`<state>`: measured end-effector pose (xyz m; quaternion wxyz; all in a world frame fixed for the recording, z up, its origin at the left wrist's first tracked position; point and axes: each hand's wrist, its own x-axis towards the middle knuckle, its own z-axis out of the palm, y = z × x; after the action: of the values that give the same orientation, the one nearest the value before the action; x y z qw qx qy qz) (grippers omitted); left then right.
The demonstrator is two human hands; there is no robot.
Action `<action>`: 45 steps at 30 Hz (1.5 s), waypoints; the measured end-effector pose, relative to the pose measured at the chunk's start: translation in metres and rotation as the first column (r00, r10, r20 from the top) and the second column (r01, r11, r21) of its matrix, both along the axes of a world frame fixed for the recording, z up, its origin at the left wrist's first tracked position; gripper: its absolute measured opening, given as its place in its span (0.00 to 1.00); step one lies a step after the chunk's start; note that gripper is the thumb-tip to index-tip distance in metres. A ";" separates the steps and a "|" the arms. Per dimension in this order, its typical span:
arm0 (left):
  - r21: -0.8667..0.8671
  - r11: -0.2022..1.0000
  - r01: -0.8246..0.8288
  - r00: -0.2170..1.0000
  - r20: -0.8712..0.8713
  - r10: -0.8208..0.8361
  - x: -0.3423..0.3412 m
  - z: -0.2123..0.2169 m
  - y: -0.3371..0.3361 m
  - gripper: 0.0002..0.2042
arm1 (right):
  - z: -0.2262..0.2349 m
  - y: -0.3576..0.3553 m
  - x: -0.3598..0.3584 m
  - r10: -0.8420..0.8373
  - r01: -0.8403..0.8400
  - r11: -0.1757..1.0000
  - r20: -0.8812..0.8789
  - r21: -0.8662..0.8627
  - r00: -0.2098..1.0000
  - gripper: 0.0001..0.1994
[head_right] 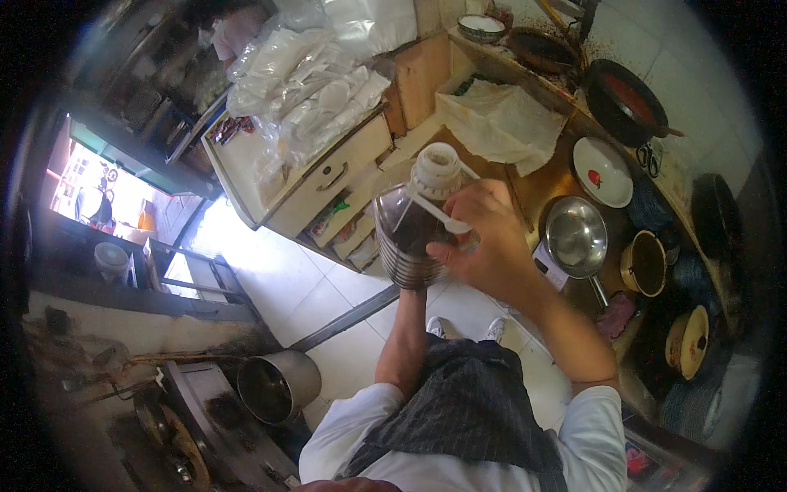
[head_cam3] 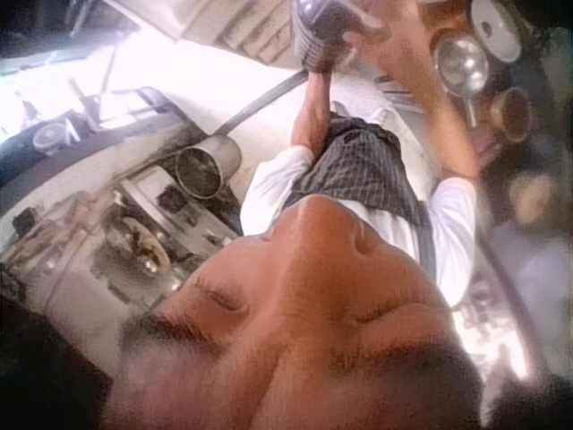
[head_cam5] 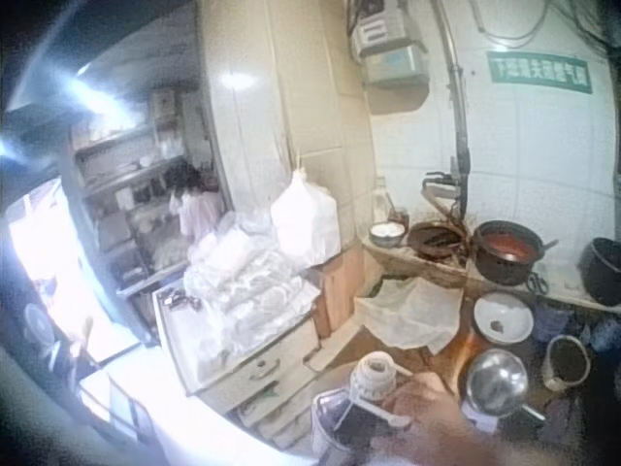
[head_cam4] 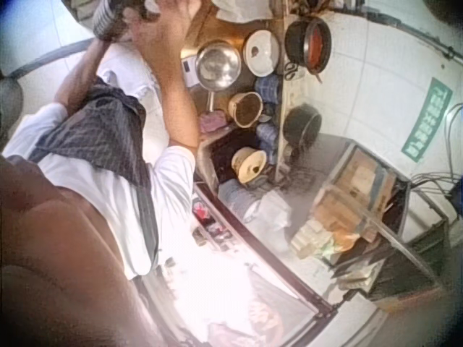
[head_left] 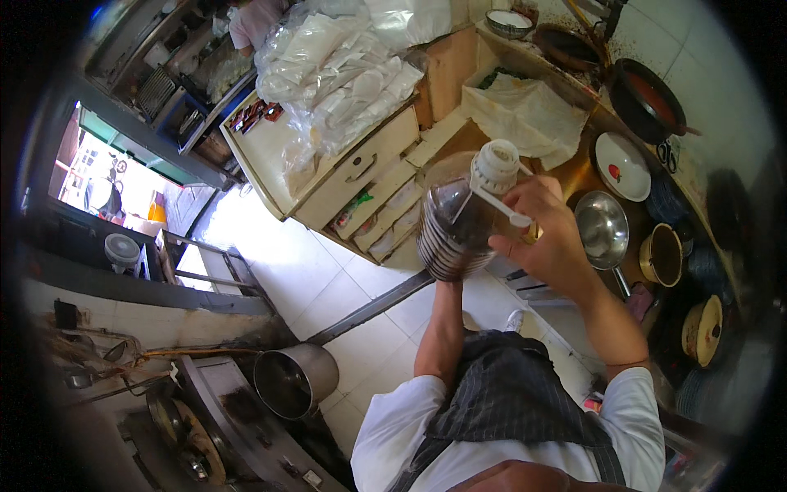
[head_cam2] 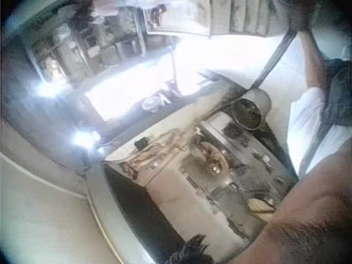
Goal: The person weighs liquid by pouring it from a large container into a small pot on a scale, then moves the pot and works with a plastic bag.
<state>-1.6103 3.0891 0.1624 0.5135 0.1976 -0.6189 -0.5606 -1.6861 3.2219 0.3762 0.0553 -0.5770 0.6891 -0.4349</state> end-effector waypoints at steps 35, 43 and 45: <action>-0.239 0.931 -0.277 0.930 0.176 0.322 -0.050 -0.027 0.049 0.30 | -0.007 -0.002 -0.037 0.116 -0.116 0.973 -0.013 -0.201 0.993 0.12; 0.190 0.965 -0.183 0.980 -0.041 0.194 -0.049 0.037 0.070 0.34 | -0.006 -0.007 -0.049 0.020 -0.006 0.988 0.094 -0.154 0.995 0.09; 0.234 0.949 -0.212 0.955 -0.154 0.252 -0.051 0.054 0.072 0.33 | -0.012 0.006 -0.045 0.099 -0.080 0.990 0.160 -0.120 0.982 0.10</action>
<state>-1.6612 3.1616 0.2161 0.6062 0.2715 -0.4775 -0.5752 -1.7308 3.2279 0.3640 0.0992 -0.5716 0.6296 -0.5168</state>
